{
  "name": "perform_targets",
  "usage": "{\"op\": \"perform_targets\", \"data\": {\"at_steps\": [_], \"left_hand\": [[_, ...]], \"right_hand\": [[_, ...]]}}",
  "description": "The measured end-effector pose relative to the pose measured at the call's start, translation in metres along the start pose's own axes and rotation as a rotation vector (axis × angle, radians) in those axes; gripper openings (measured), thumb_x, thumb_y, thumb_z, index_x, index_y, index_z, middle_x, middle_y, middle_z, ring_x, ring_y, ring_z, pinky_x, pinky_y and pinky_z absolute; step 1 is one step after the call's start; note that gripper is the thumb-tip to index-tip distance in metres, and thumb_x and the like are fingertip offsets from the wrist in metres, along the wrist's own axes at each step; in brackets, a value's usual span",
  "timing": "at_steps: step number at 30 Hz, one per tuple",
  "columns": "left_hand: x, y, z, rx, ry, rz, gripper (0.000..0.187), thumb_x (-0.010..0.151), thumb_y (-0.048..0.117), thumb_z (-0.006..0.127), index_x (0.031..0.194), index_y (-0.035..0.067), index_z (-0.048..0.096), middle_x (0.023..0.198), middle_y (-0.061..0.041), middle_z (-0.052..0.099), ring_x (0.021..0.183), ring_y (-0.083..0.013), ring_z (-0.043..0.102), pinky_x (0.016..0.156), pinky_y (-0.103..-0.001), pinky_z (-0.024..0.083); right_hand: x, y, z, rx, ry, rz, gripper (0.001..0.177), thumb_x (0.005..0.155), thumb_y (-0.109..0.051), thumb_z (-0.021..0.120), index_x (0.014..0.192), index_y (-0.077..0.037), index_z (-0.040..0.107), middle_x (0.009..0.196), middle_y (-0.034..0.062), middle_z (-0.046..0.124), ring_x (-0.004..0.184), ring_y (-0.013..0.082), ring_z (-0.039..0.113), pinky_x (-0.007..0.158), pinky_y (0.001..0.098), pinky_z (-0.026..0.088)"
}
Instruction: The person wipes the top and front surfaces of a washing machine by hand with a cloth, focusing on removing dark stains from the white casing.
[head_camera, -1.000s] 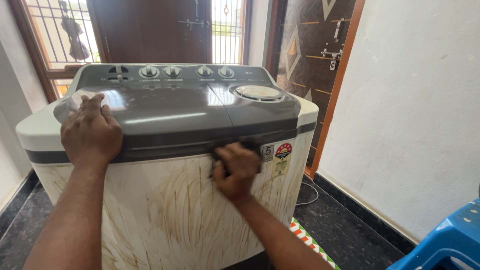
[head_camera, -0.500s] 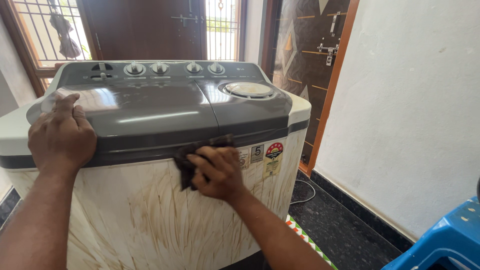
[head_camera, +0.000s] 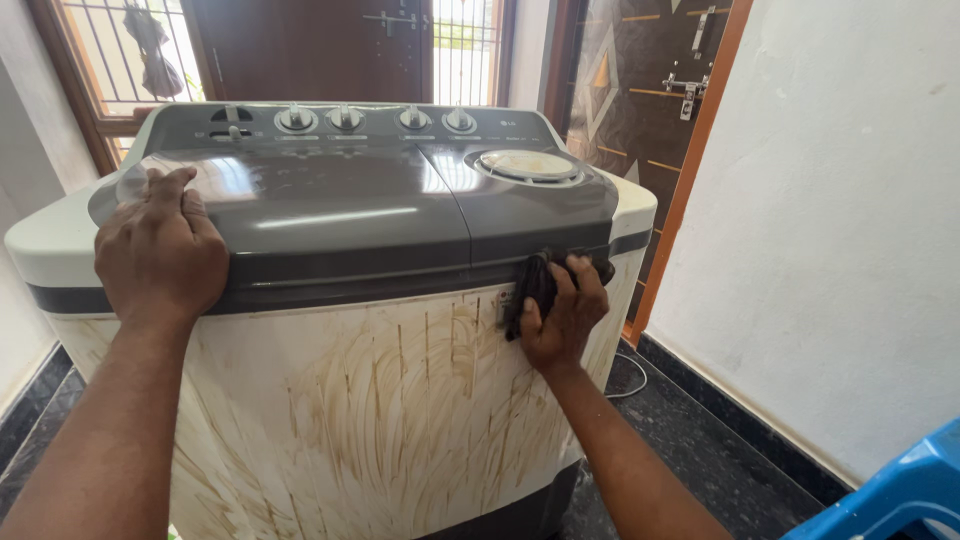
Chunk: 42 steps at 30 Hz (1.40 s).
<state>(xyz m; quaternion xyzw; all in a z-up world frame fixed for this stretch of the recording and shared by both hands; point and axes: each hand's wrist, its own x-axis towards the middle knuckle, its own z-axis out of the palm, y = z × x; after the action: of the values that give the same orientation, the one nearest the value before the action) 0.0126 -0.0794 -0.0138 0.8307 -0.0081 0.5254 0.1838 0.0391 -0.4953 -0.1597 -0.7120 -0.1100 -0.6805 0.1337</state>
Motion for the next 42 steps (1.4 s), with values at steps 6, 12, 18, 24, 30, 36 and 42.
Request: {"op": "perform_targets", "data": {"at_steps": [6, 12, 18, 24, 30, 36, 42], "left_hand": [[-0.001, -0.001, 0.005, -0.004, 0.056, 0.055, 0.038, 0.113, 0.024, 0.044, 0.138, 0.010, 0.068, 0.140, -0.025, 0.063, 0.131, -0.0406, 0.057, 0.111, -0.051, 0.037], [-0.002, -0.002, 0.008, -0.008, 0.058, 0.055, 0.039, 0.114, 0.025, 0.043, 0.139, 0.008, 0.068, 0.139, -0.025, 0.064, 0.131, -0.0399, 0.057, 0.113, -0.051, 0.035], [0.000, -0.004, 0.006, -0.008, 0.044, 0.061, 0.038, 0.115, 0.025, 0.044, 0.139, 0.008, 0.068, 0.139, -0.027, 0.063, 0.130, -0.0409, 0.057, 0.110, -0.051, 0.037], [-0.001, -0.002, 0.001, 0.000, -0.013, 0.008, 0.039, 0.114, 0.026, 0.043, 0.139, 0.009, 0.067, 0.139, -0.027, 0.063, 0.126, -0.0434, 0.057, 0.109, -0.051, 0.038], [0.000, -0.009, 0.006, 0.021, 0.035, 0.076, 0.037, 0.116, 0.026, 0.043, 0.138, 0.010, 0.069, 0.143, -0.025, 0.062, 0.129, -0.0420, 0.057, 0.109, -0.050, 0.038], [-0.002, -0.010, 0.005, 0.043, -0.007, 0.038, 0.039, 0.114, 0.026, 0.043, 0.140, 0.012, 0.068, 0.143, -0.026, 0.061, 0.128, -0.0431, 0.057, 0.111, -0.050, 0.037], [0.000, -0.011, 0.003, 0.034, -0.006, 0.082, 0.039, 0.115, 0.027, 0.042, 0.139, 0.010, 0.068, 0.145, -0.024, 0.061, 0.128, -0.0439, 0.056, 0.111, -0.050, 0.035]], "right_hand": [[-0.006, -0.058, 0.000, 0.120, -0.074, 0.229, 0.088, 0.093, -0.042, 0.060, 0.162, -0.001, 0.025, 0.172, 0.0253, 0.016, 0.162, 0.0418, 0.011, 0.129, 0.0601, 0.009], [-0.046, -0.115, -0.008, 0.224, -0.179, 0.023, 0.092, 0.083, -0.036, 0.066, 0.161, -0.003, 0.029, 0.168, 0.0253, 0.024, 0.158, 0.0430, 0.021, 0.128, 0.0594, 0.012], [-0.088, -0.124, -0.016, 0.222, -0.339, -0.072, 0.082, 0.081, -0.029, 0.067, 0.157, -0.008, 0.043, 0.167, 0.0209, 0.034, 0.158, 0.0353, 0.028, 0.129, 0.0538, 0.016], [-0.079, -0.124, -0.019, 0.207, -0.450, -0.024, 0.085, 0.080, -0.030, 0.067, 0.157, -0.002, 0.042, 0.167, 0.0200, 0.032, 0.158, 0.0338, 0.026, 0.128, 0.0532, 0.012], [-0.009, -0.124, -0.027, 0.145, -0.264, 0.122, 0.084, 0.083, -0.032, 0.067, 0.155, 0.004, 0.040, 0.162, 0.0247, 0.034, 0.154, 0.0396, 0.026, 0.124, 0.0569, 0.018], [-0.004, -0.124, -0.037, 0.083, -0.170, 0.121, 0.063, 0.076, -0.021, 0.068, 0.137, -0.003, 0.064, 0.140, 0.0137, 0.051, 0.137, 0.0313, 0.044, 0.109, 0.0516, 0.036], [-0.029, -0.122, -0.042, 0.083, -0.241, 0.164, 0.061, 0.071, -0.016, 0.068, 0.130, -0.001, 0.067, 0.137, 0.0132, 0.052, 0.132, 0.0322, 0.046, 0.103, 0.0514, 0.038]]}}
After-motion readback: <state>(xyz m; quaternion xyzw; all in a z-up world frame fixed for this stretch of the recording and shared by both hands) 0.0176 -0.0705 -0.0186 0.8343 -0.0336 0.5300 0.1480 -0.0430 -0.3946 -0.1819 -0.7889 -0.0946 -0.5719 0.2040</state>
